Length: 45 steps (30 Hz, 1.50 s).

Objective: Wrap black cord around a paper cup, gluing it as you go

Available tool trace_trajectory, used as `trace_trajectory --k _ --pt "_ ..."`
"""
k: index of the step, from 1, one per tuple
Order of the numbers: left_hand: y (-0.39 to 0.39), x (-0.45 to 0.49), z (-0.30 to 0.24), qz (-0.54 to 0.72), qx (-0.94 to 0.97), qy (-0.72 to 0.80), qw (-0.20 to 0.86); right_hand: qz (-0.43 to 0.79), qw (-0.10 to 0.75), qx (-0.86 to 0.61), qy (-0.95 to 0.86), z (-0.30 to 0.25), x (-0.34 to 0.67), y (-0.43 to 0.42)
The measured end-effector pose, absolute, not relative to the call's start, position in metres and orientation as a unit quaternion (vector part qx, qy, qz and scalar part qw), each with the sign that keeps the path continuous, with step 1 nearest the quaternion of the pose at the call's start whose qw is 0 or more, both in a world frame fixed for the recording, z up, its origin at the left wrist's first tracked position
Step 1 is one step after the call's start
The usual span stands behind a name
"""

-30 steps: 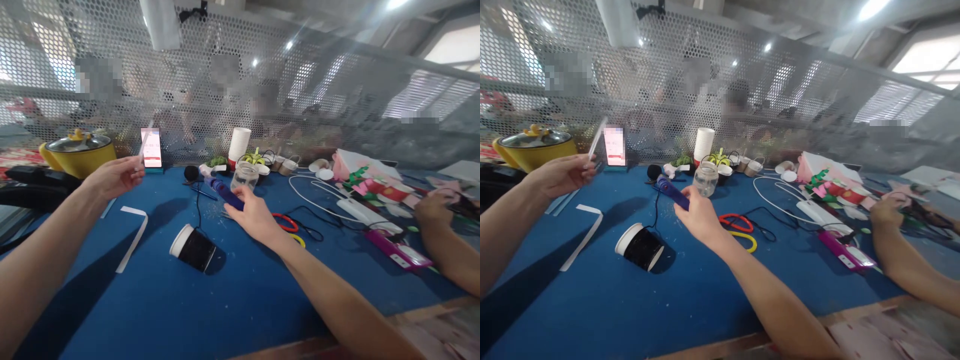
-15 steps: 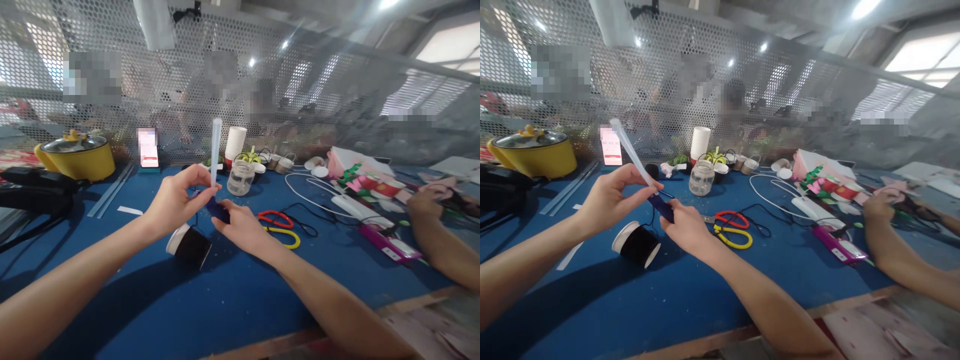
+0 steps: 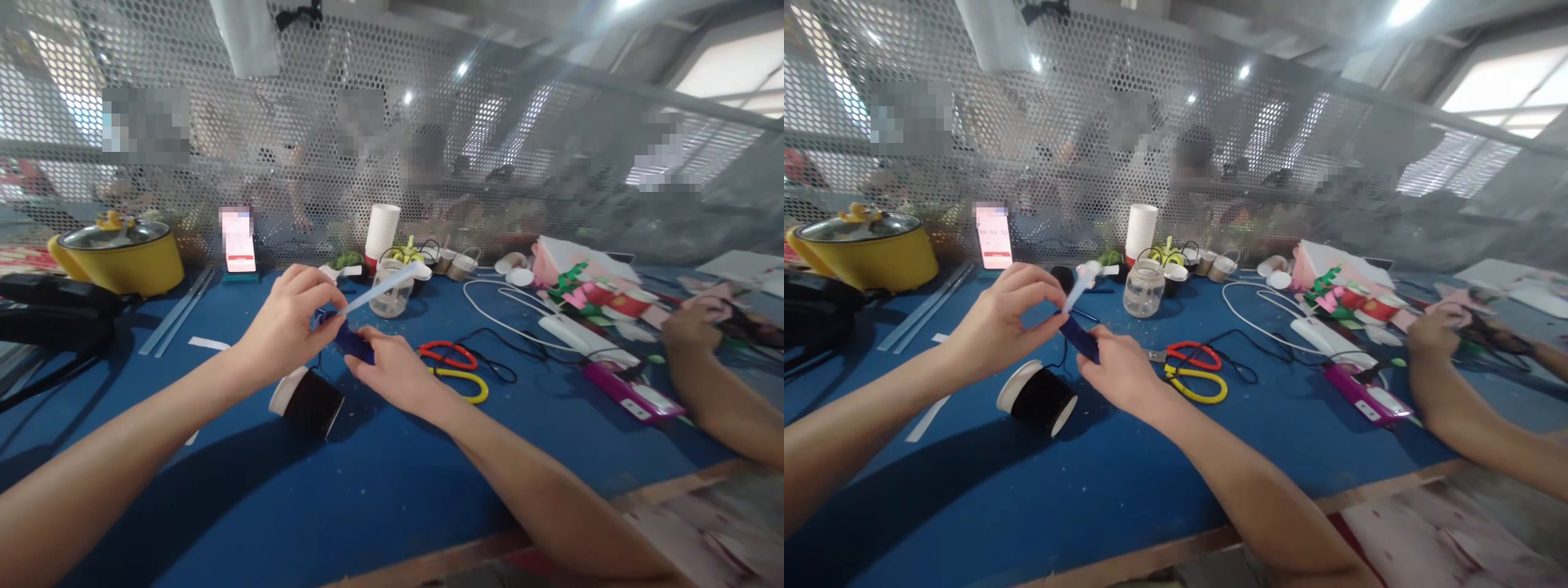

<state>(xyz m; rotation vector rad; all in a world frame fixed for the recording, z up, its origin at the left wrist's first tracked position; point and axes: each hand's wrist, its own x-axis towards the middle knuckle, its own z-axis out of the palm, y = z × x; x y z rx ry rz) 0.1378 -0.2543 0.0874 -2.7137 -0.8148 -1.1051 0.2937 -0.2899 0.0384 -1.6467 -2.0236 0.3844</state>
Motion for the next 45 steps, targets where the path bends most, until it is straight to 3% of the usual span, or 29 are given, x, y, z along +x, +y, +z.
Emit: trace_trajectory --k 9,20,24,27,32,35,38,45 --pt "-0.256 0.133 0.085 -0.304 -0.907 -0.286 0.057 0.123 0.247 -0.612 -0.742 0.041 0.293 -0.293" --pt "-0.262 0.142 0.086 -0.368 -0.895 -0.240 0.077 0.164 0.311 -0.555 -0.754 0.030 0.298 -0.292" --pt "-0.263 0.141 0.088 -0.339 -0.903 -0.258 0.051 0.207 0.305 -0.553 -0.747 0.030 0.297 -0.293" --pt "-0.267 0.132 0.096 -0.328 -0.903 -0.275 0.028 0.284 0.352 -0.506 -0.735 0.034 0.299 -0.293" --pt "-0.273 0.102 0.097 -0.384 -0.812 -0.436 -0.056 0.399 0.418 -0.422 -0.698 0.040 0.310 -0.290" --pt "-0.277 0.090 0.084 -0.285 -0.802 -0.501 -0.158 0.460 0.431 -0.398 -0.666 0.039 0.314 -0.287" --pt "-0.284 0.091 0.068 -0.162 -0.816 -0.457 -0.314 0.485 0.427 -0.392 -0.655 0.036 0.311 -0.288" --pt "-0.305 0.115 0.058 -0.228 -0.771 -0.392 -0.448 0.470 0.421 -0.389 -0.671 0.034 0.300 -0.296"
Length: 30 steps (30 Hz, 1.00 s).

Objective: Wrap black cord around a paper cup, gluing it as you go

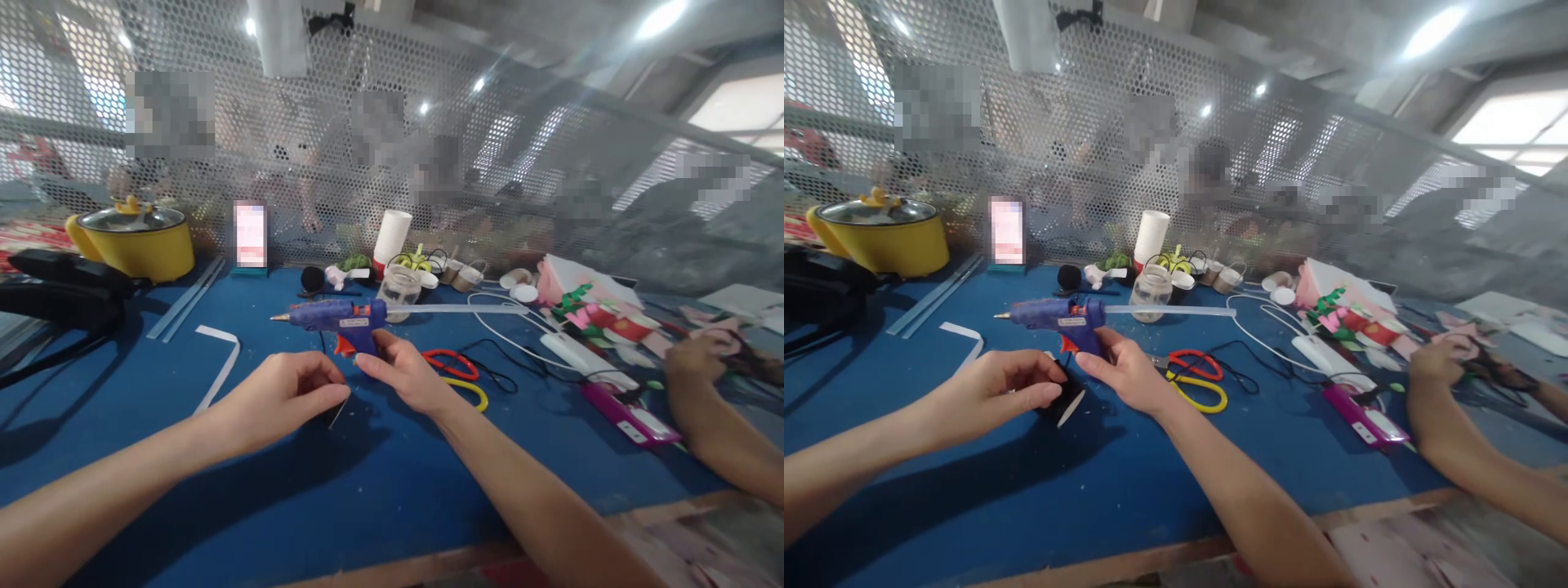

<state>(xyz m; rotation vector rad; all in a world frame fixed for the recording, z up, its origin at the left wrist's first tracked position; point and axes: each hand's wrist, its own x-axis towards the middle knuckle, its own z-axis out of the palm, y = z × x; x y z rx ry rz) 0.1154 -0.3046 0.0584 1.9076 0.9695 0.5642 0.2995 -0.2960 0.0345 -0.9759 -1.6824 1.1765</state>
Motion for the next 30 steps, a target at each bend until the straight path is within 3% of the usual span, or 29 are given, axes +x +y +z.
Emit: trace_trajectory --k 8,13,16,20,23,30 --pt "-0.314 0.148 0.051 0.332 0.636 0.384 0.581 0.473 0.479 -0.365 -0.643 0.035 0.300 -0.299" --pt "-0.315 0.176 0.042 0.412 0.532 0.348 0.653 0.518 0.449 -0.362 -0.632 0.037 0.298 -0.304" --pt "-0.312 0.183 0.036 0.439 0.486 0.342 0.674 0.465 0.441 -0.394 -0.658 0.042 0.303 -0.302" --pt "-0.310 0.185 0.031 0.433 0.468 0.344 0.690 0.342 0.569 -0.423 -0.616 0.051 0.315 -0.293" --pt "-0.310 0.185 0.031 0.430 0.475 0.347 0.685 0.355 0.674 -0.396 -0.512 0.053 0.321 -0.287" --pt "-0.311 0.186 0.027 0.423 0.497 0.348 0.673 0.357 0.729 -0.368 -0.453 0.048 0.316 -0.285"
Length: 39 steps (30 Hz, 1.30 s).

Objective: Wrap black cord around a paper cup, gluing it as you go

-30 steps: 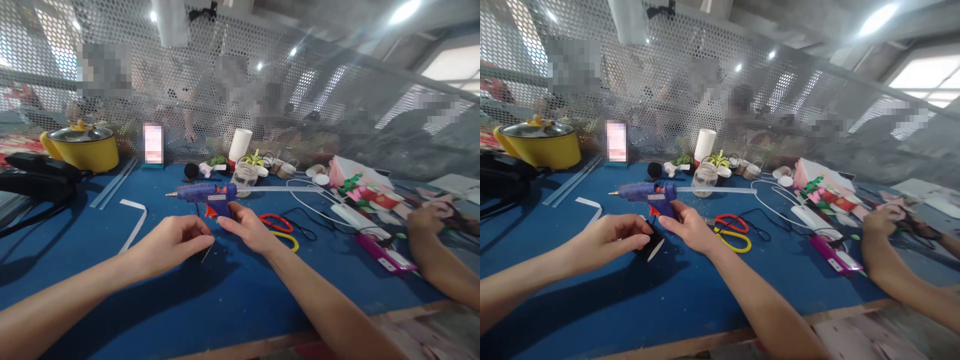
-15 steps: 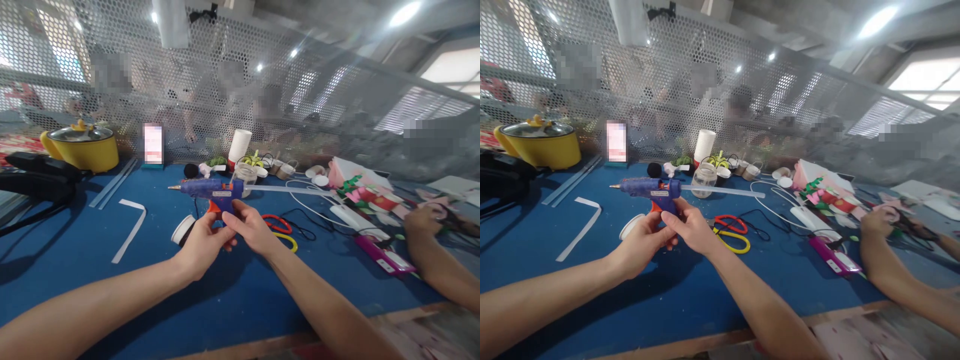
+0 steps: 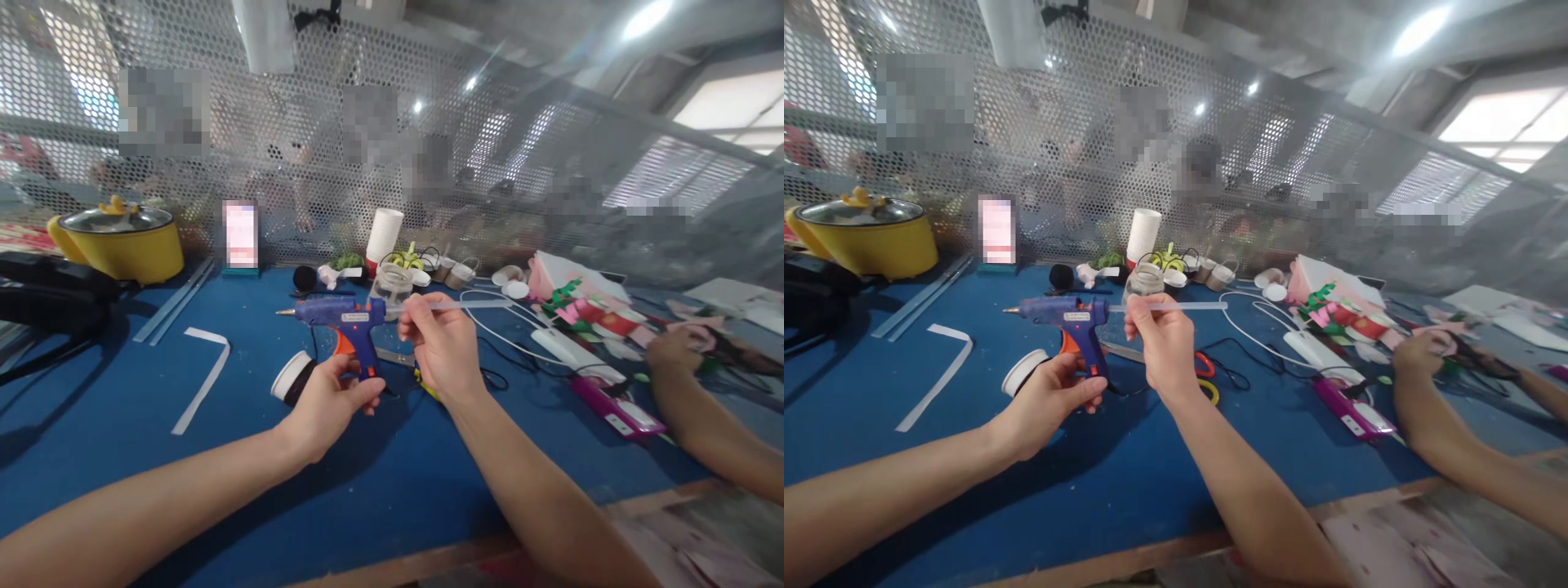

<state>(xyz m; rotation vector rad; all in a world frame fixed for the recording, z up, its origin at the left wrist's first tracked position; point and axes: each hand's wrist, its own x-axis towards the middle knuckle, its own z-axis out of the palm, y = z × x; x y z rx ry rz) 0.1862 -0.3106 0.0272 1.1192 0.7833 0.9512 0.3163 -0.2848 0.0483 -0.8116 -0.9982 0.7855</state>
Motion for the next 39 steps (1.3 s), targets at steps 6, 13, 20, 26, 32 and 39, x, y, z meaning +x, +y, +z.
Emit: trace_trajectory --k 6,13,20,26,32,39 --pt "-0.310 0.186 0.028 0.423 0.505 0.365 0.658 0.353 0.729 -0.368 -0.456 0.046 0.315 -0.285" --pt "-0.311 0.181 0.030 0.355 0.587 0.359 0.632 0.497 0.434 -0.428 -0.617 0.044 0.304 -0.298" --pt "-0.304 0.116 0.051 0.285 0.802 0.444 0.281 0.473 0.516 -0.412 -0.584 0.051 0.316 -0.296" --pt "-0.270 0.094 0.035 0.201 0.734 0.511 0.400 0.467 0.485 -0.472 -0.570 0.046 0.310 -0.298" --pt "-0.288 0.112 0.017 0.241 0.661 0.399 0.588 0.501 0.472 -0.512 -0.514 0.020 0.306 -0.298" --pt "-0.302 0.109 -0.001 0.313 0.706 0.394 0.498 0.610 0.487 -0.445 -0.439 0.011 0.298 -0.302"
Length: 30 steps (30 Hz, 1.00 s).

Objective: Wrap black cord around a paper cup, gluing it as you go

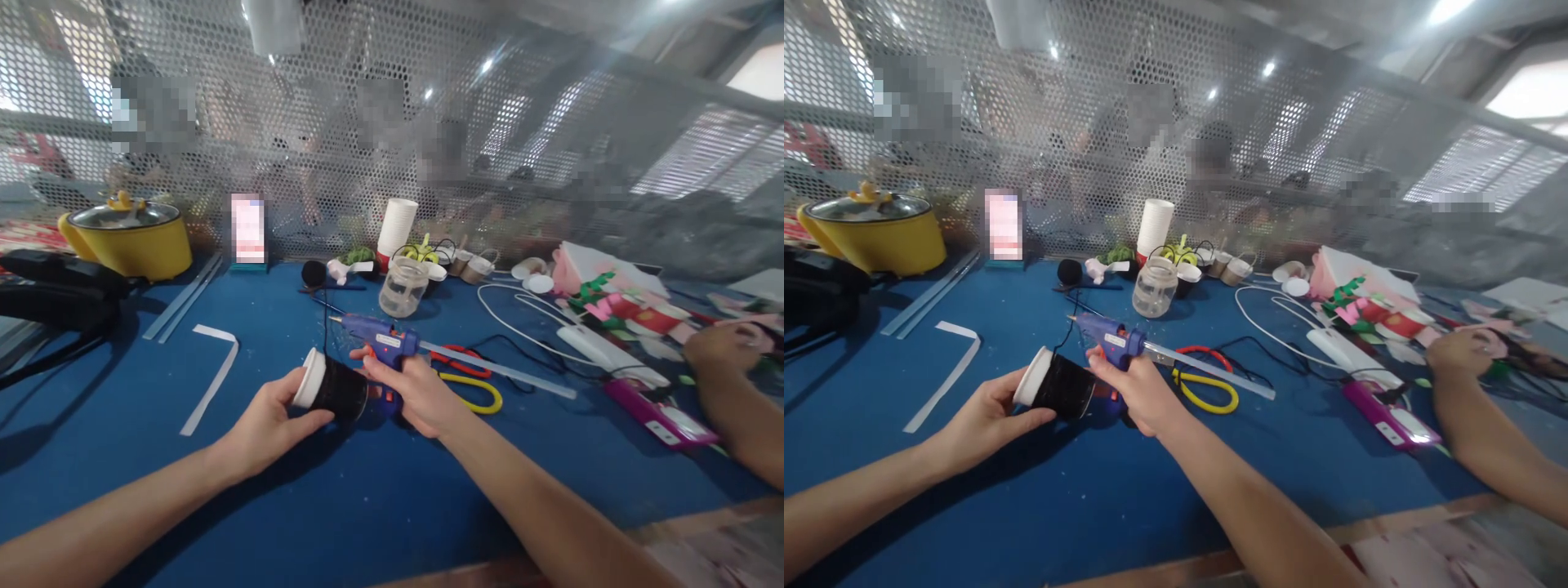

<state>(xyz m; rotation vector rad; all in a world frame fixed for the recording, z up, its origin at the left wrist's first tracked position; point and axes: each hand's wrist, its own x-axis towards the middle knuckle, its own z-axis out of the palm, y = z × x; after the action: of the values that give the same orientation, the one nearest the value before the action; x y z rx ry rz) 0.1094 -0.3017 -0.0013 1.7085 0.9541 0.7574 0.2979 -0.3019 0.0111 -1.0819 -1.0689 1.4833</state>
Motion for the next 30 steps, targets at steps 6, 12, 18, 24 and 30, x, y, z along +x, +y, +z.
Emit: trace_trajectory --k 6,12,18,24,30 --pt "-0.302 0.115 0.011 0.338 0.662 0.441 0.504 0.566 0.490 -0.458 -0.478 0.007 0.291 -0.308" --pt "-0.303 0.113 0.012 0.312 0.635 0.436 0.556 0.530 0.489 -0.449 -0.527 0.006 0.290 -0.313" --pt "-0.311 0.118 0.010 0.263 0.698 0.379 0.548 0.630 0.477 -0.341 -0.510 0.007 0.295 -0.305" --pt "-0.311 0.121 0.017 0.271 0.672 0.413 0.552 0.567 0.436 -0.335 -0.613 0.025 0.296 -0.306" --pt "-0.310 0.123 0.019 0.298 0.645 0.408 0.574 0.508 0.396 -0.359 -0.675 0.036 0.289 -0.308"
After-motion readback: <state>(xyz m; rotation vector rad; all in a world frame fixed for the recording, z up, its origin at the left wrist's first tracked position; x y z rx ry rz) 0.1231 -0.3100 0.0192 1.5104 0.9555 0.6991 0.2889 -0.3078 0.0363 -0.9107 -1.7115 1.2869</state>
